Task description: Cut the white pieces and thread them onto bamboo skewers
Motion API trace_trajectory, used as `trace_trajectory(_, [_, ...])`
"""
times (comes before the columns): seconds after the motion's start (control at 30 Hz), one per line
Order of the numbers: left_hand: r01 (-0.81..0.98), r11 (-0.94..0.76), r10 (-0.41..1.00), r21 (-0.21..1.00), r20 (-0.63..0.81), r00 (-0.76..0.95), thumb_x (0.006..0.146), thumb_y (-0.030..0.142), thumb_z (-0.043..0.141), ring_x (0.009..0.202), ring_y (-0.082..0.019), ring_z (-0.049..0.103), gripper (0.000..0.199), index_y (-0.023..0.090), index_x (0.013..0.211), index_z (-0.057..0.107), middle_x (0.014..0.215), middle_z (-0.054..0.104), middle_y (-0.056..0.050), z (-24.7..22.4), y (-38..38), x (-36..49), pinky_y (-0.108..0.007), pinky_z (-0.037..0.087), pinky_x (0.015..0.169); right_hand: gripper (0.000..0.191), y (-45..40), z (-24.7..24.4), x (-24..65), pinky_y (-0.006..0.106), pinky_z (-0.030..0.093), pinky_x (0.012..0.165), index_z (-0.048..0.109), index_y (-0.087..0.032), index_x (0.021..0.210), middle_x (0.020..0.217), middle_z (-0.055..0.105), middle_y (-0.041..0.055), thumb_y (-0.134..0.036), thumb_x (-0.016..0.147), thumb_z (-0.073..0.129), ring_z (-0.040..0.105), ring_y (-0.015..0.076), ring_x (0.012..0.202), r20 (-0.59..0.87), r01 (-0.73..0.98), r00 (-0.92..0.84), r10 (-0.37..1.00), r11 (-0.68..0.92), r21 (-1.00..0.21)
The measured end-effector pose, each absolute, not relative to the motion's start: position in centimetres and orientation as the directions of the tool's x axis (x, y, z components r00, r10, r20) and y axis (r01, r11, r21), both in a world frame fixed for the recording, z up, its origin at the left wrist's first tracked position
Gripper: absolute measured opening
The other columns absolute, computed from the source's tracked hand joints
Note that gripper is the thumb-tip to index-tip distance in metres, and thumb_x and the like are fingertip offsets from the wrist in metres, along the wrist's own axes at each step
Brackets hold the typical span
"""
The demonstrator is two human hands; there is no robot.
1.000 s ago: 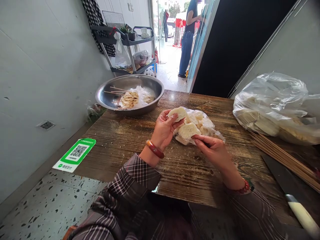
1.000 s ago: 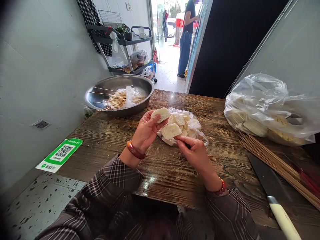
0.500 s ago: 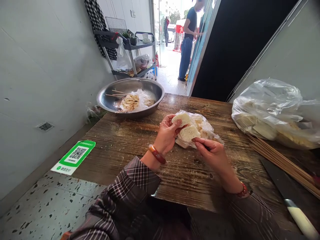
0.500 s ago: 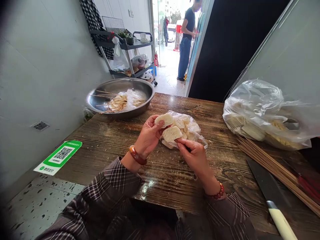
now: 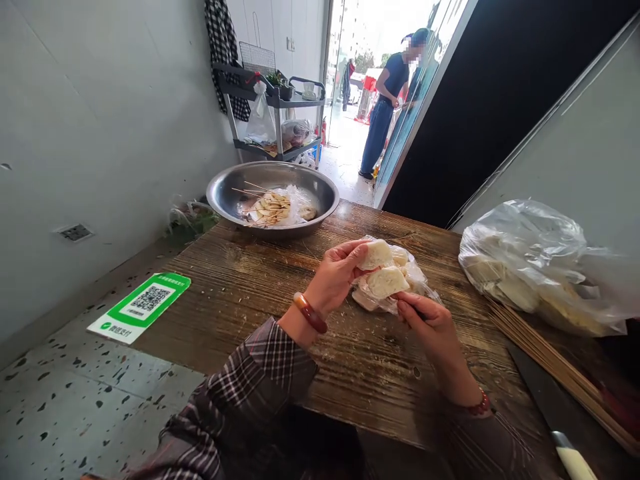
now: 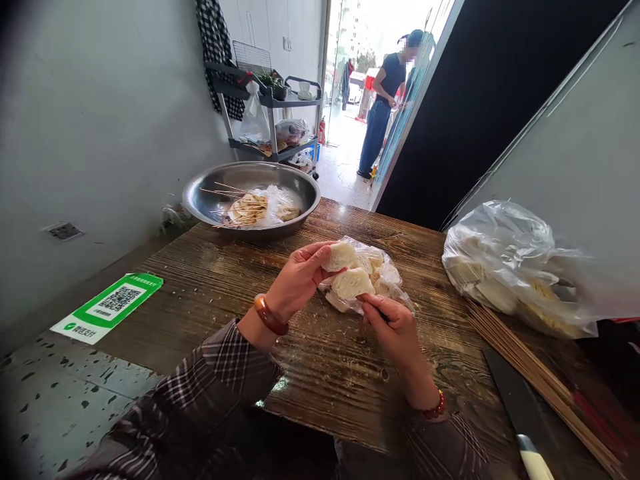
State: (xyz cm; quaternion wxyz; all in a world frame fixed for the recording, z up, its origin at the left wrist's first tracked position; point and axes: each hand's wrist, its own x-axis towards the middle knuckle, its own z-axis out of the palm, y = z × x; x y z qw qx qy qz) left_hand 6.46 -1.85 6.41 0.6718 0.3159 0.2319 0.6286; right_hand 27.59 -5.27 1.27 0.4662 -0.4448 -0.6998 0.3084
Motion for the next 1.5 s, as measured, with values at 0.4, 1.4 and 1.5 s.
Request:
trace_trajectory(0.4, [-0.499,-0.163,0.982,0.851,0.188,0.0,0.074,0.039,0.084,0.081,-0.014,0.068,0.034,0.016,0.099,0.08,0.094,0.078,-0.006,7.7,-3.9,7.4,-0.025,0.055,0.074,0.012,-5.0,2.8,28.3,0.025,0.049,0.054,0.078,-0.023,0.087,0.066,0.067,-0.0012,-0.022,0.09,0.067,0.059,0.0122,0.057,0.547,0.386,-0.209,0.811,0.582,-0.716])
trace_trajectory(1.4, [-0.465,-0.139,0.99,0.874,0.14,-0.033,0.073,0.038,0.082,0.082,-0.018,0.065,0.039,0.015,0.104,0.075,0.095,0.074,-0.008,7.6,-4.6,8.6,-0.03,0.053,0.073,0.012,-5.9,2.3,26.4,0.031,0.057,0.068,0.079,-0.023,0.091,0.078,0.077,0.0035,-0.023,0.09,0.067,0.071,0.0181,0.07,0.76,0.633,-0.044,0.649,0.607,-0.481])
trace_trajectory(1.5, [-0.31,-0.192,0.981,0.931,0.194,-0.025,0.066,0.029,0.087,0.083,-0.018,0.064,0.049,0.016,0.11,0.071,0.098,0.073,-0.008,7.8,-4.6,8.4,-0.03,0.052,0.074,0.014,-6.0,2.6,26.2,0.032,0.059,0.07,0.079,-0.023,0.092,0.081,0.079,0.0044,-0.024,0.092,0.066,0.073,0.019,0.072,0.77,0.66,-0.043,0.636,0.597,-0.456])
